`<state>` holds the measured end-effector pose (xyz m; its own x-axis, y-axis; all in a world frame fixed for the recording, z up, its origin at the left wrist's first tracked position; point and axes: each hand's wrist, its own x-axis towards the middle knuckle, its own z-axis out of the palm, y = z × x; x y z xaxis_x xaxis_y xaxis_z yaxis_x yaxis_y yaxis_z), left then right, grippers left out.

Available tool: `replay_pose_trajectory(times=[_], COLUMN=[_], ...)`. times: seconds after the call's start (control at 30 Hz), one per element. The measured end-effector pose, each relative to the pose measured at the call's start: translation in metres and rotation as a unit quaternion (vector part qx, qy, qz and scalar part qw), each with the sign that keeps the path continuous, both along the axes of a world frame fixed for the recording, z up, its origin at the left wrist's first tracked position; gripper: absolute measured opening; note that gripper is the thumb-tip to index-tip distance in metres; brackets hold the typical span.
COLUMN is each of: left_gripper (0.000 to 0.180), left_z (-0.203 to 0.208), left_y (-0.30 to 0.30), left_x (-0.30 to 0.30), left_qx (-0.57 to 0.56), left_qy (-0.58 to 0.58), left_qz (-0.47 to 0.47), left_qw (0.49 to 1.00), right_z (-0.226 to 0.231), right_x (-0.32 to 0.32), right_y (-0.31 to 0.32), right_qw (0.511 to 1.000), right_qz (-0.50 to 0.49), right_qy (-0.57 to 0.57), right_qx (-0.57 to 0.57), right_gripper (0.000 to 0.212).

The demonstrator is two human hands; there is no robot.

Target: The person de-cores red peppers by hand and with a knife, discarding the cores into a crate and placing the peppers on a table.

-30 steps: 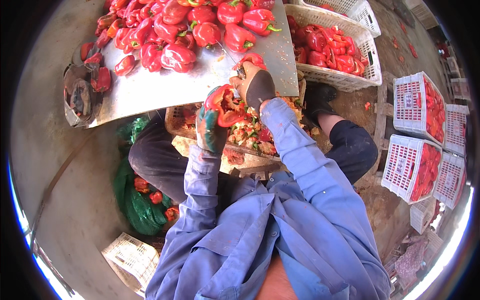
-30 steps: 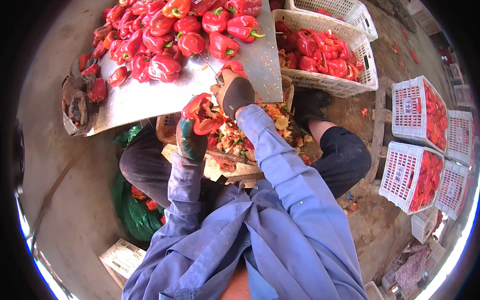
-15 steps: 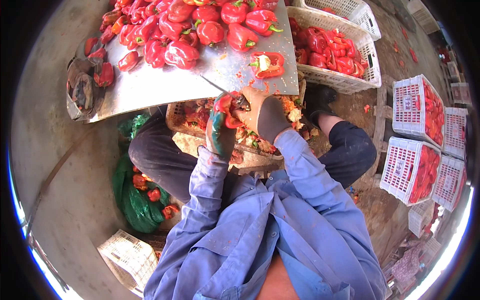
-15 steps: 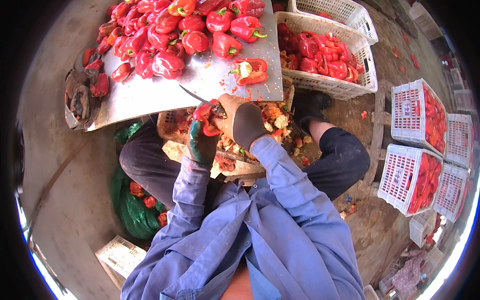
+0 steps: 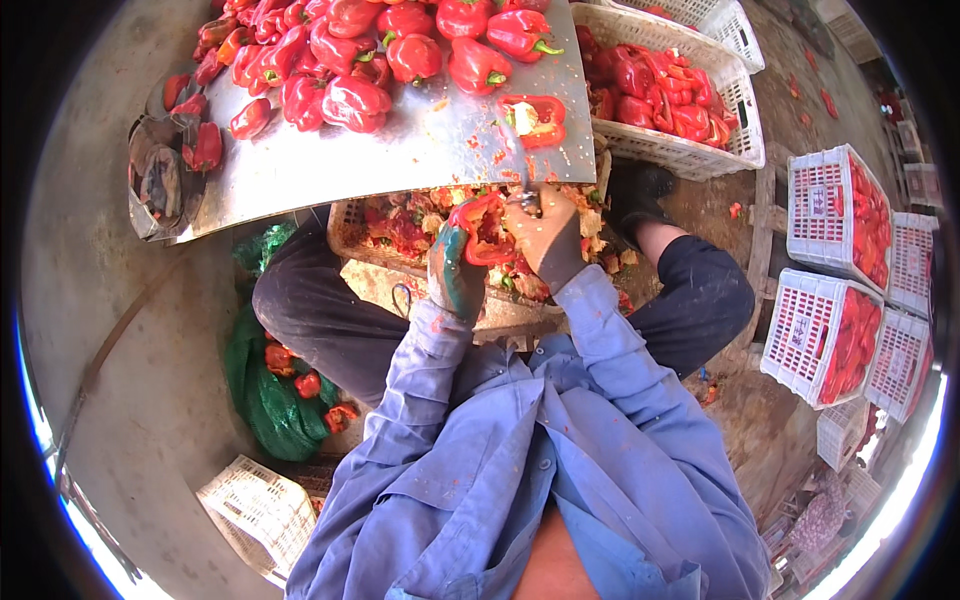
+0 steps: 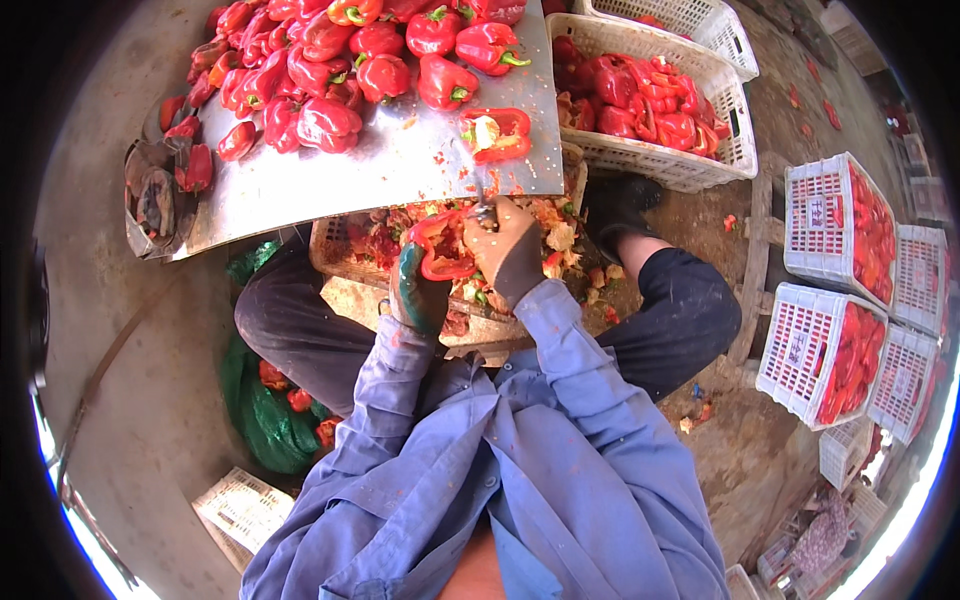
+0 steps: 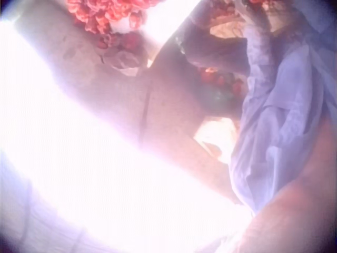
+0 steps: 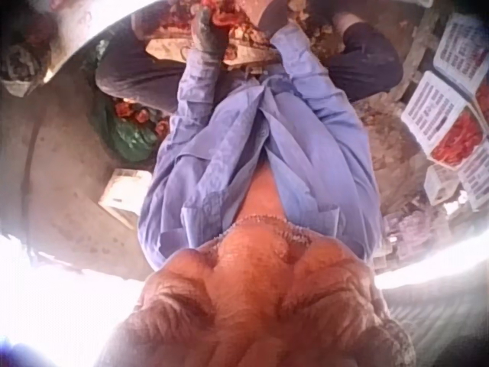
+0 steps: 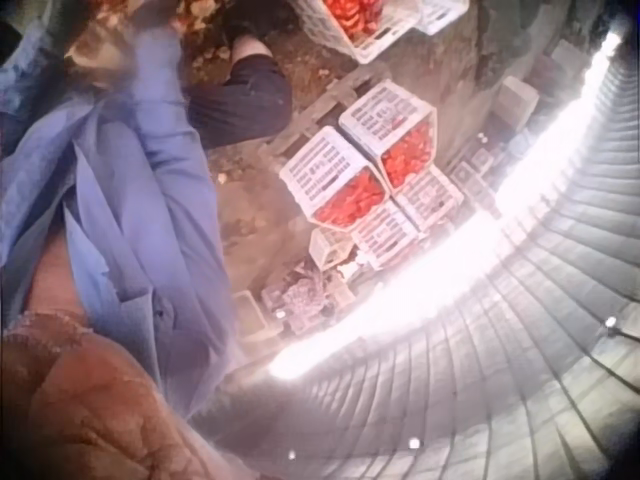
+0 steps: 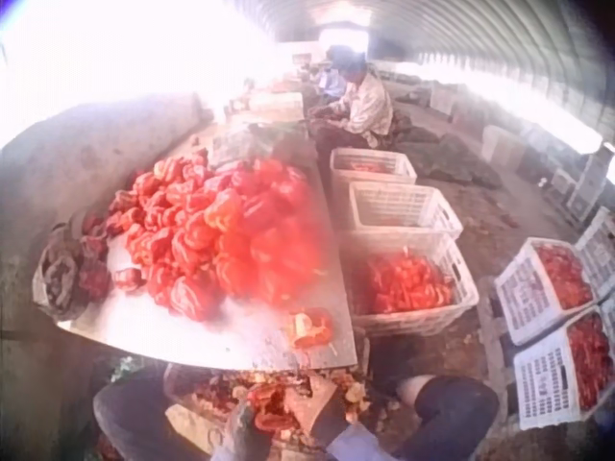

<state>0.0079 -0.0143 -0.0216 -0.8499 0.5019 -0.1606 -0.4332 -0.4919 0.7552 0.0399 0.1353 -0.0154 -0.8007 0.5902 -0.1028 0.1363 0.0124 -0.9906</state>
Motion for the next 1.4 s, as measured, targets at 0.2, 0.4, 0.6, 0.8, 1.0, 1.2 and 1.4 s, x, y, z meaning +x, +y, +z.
replay_pose_trajectory(times=[0.2, 0.4, 0.6, 0.8, 1.0, 1.2, 1.4], left_gripper=[0.059, 0.063, 0.056, 0.059, 0.052, 0.056, 0.058], left_z=[0.008, 0.006, -0.009, -0.014, -0.045, -0.016, -0.028], left_y=[-0.004, -0.002, -0.004, 0.002, -0.004, 0.010, 0.006], left_x=[-0.001, 0.005, 0.001, 0.008, 0.012, 0.013, 0.013], left_qx=[-0.028, -0.027, 0.088, 0.053, -0.074, -0.011, 0.046], left_qy=[0.024, 0.023, -0.132, -0.131, -0.072, -0.094, -0.175], left_qz=[-0.015, -0.042, -0.016, -0.013, -0.020, -0.026, -0.021], left_qw=[0.999, 0.998, 0.987, 0.990, 0.994, 0.995, 0.983], right_z=[0.024, -0.008, 0.027, 0.028, 0.013, 0.007, 0.016], right_x=[0.013, 0.002, 0.011, 0.013, 0.010, 0.007, 0.014], right_y=[0.013, 0.018, 0.004, 0.001, -0.002, 0.001, 0.005], right_qw=[0.998, 0.991, 0.990, 0.912, 0.903, 0.996, 0.996], right_qz=[0.022, 0.052, 0.047, 0.191, 0.174, 0.050, 0.068], right_qy=[-0.031, -0.080, -0.038, -0.099, -0.097, -0.039, -0.028], right_qx=[0.055, 0.092, 0.129, 0.350, 0.381, 0.065, 0.047], right_gripper=[0.020, 0.024, 0.020, 0.033, 0.033, 0.020, 0.019])
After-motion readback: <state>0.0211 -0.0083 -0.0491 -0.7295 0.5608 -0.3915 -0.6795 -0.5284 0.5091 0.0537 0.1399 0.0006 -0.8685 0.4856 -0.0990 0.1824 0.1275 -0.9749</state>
